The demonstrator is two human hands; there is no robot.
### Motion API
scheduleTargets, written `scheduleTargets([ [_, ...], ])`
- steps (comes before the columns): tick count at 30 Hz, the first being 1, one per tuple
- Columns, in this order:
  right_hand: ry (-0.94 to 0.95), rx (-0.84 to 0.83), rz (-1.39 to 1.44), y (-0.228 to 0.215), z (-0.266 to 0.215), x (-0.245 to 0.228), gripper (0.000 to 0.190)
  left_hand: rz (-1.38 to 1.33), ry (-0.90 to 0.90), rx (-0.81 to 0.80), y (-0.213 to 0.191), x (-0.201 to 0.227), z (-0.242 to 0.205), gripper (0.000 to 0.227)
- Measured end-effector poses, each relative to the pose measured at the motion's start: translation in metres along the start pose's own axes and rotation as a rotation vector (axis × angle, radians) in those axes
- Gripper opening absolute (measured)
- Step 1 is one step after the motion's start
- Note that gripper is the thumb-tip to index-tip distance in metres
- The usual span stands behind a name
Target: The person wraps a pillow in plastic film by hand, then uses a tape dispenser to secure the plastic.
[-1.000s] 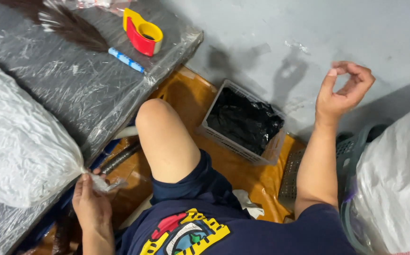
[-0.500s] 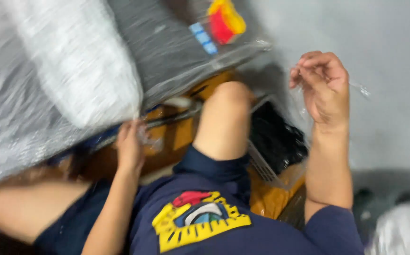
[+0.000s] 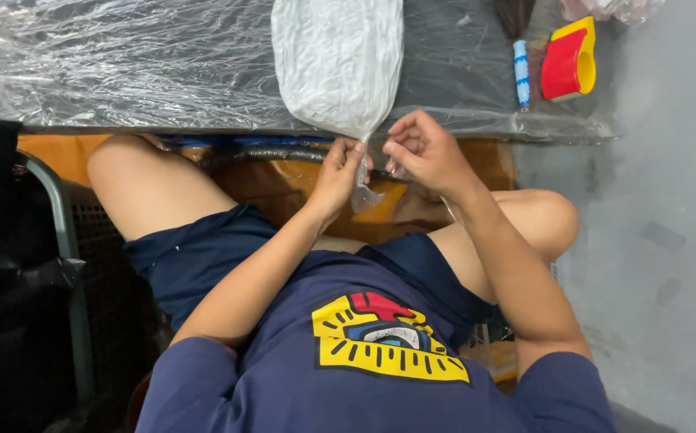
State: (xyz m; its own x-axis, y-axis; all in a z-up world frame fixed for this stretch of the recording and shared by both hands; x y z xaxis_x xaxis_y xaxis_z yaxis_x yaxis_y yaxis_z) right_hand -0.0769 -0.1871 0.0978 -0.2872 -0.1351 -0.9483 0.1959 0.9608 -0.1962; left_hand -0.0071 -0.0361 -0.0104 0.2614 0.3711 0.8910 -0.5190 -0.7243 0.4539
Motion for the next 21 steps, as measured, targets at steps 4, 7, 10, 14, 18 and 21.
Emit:
scheduleTargets([
  [4, 0.086, 0.011, -0.096, 0.009, 0.014, 0.005, 0.022, 0.071, 0.025, -0.001, -0.005, -0.014, 0.003, 0.026],
  [7, 0.114, 0.034, -0.135, 0.013, 0.018, 0.002, 0.023, 0.019, 0.018, 0.019, -0.001, -0.018, 0.002, 0.025],
  [10, 0.107, 0.074, -0.185, 0.015, 0.021, 0.001, 0.022, -0.146, -0.005, 0.03, -0.001, -0.011, -0.001, 0.02],
  [14, 0.086, 0.123, -0.313, 0.017, 0.025, 0.0, 0.019, -0.435, -0.122, 0.067, -0.001, -0.035, 0.007, 0.032],
  [18, 0.075, 0.113, -0.352, 0.019, 0.023, -0.003, 0.018, -0.185, -0.054, 0.074, 0.005, -0.016, 0.008, 0.039],
  [21, 0.054, 0.123, -0.402, 0.02, 0.022, -0.006, 0.017, 0.252, -0.058, 0.06, 0.003, 0.0, 0.001, 0.05],
])
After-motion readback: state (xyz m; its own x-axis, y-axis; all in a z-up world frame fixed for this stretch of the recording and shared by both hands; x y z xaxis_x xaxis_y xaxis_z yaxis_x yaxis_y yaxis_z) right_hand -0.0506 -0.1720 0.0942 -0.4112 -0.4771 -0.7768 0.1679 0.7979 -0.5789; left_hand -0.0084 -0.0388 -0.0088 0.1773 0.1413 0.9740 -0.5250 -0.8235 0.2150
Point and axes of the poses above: each hand's wrist, its own z-axis towards the middle knuckle, its own y-axis out of the palm, x = y × z, the point moved 2 cm from there along z, towards the middle knuckle, and after that the axes turned 13 degrees about y, right-handed, at the moved point
